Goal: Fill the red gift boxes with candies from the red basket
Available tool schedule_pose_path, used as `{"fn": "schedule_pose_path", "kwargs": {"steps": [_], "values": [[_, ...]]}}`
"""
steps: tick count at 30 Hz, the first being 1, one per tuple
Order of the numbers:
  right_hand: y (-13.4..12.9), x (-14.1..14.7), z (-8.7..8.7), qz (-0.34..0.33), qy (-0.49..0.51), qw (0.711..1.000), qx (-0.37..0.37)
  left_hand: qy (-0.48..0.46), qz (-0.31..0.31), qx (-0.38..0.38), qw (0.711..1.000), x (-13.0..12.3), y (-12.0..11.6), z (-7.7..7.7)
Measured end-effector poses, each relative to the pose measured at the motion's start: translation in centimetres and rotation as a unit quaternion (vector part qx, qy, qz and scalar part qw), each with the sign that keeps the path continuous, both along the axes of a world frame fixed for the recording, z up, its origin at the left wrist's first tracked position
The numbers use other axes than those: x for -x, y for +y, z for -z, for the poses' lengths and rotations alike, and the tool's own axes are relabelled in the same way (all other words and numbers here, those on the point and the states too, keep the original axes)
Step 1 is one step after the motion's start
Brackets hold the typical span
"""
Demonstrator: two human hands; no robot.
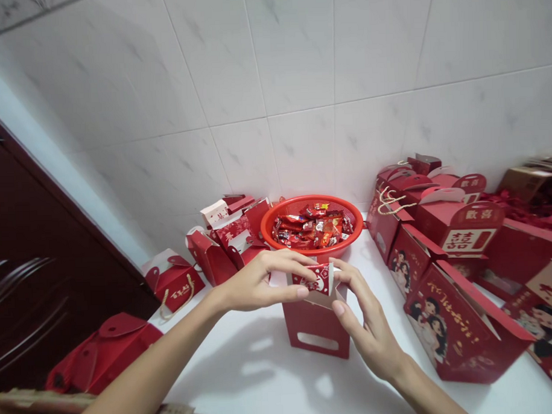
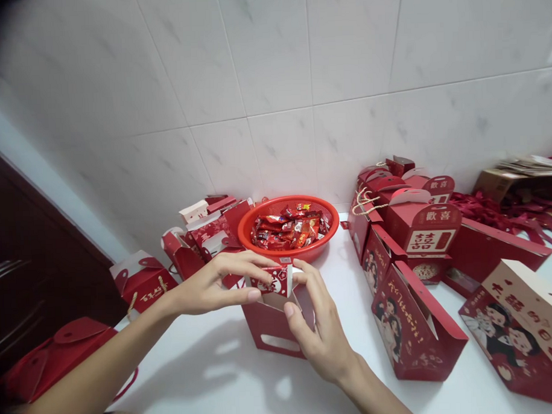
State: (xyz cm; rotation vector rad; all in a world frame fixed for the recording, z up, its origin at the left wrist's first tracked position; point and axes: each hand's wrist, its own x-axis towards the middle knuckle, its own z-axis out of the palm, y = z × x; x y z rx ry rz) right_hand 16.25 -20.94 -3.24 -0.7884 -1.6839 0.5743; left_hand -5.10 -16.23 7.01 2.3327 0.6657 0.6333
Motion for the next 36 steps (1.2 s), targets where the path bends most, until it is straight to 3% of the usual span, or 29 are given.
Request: {"fn": "schedule_pose_path", "kwargs": {"steps": [8, 12, 16, 19, 24, 28, 31, 33, 36], "values": [[0.0, 0.0, 0.2, -0.002, 0.014, 1.0, -0.01, 0.063, 0.027, 0.012, 0.998, -0.1, -0.5, -0.8], [-0.1, 0.0, 0.0, -0.002, 0.016, 1.0, -0.016, 0.011, 0.012, 0.028, 0.999, -0.1, -0.3, -0.6], [-0.3, 0.1, 0.0, 0.002, 0.014, 1.0, -0.013, 0.089, -0.006, -0.024, 0.996, -0.4, -0.6, -0.2], [-0.3, 0.1, 0.2, 0.001, 0.015, 1.0, -0.012, 0.073, -0.014, -0.014, 0.997, -0.2, 0.0, -0.4], [-0.2, 0.3, 0.6, 0.014, 0.018, 1.0, -0.015, 0.018, -0.098, -0.022, 0.995, 0.8, 5.1, -0.9], [-0.3, 0.3, 0.7, 0.005, 0.016, 1.0, -0.021, 0.169, -0.165, -0.026, 0.971, 0.3, 10.7, -0.1], [-0.4, 0.3, 0.7, 0.011, 0.014, 0.999, -0.026, 0.317, -0.188, 0.01, 0.929, -0.8, 13.8, 1.2], [-0.4, 0.3, 0.8, 0.016, 0.012, 0.999, -0.028, 0.355, -0.196, 0.044, 0.913, -1.6, 15.2, 2.2], [-0.4, 0.3, 0.9, 0.013, 0.011, 0.999, -0.032, 0.35, -0.201, 0.07, 0.912, -2.4, 16.6, 4.1]]}}
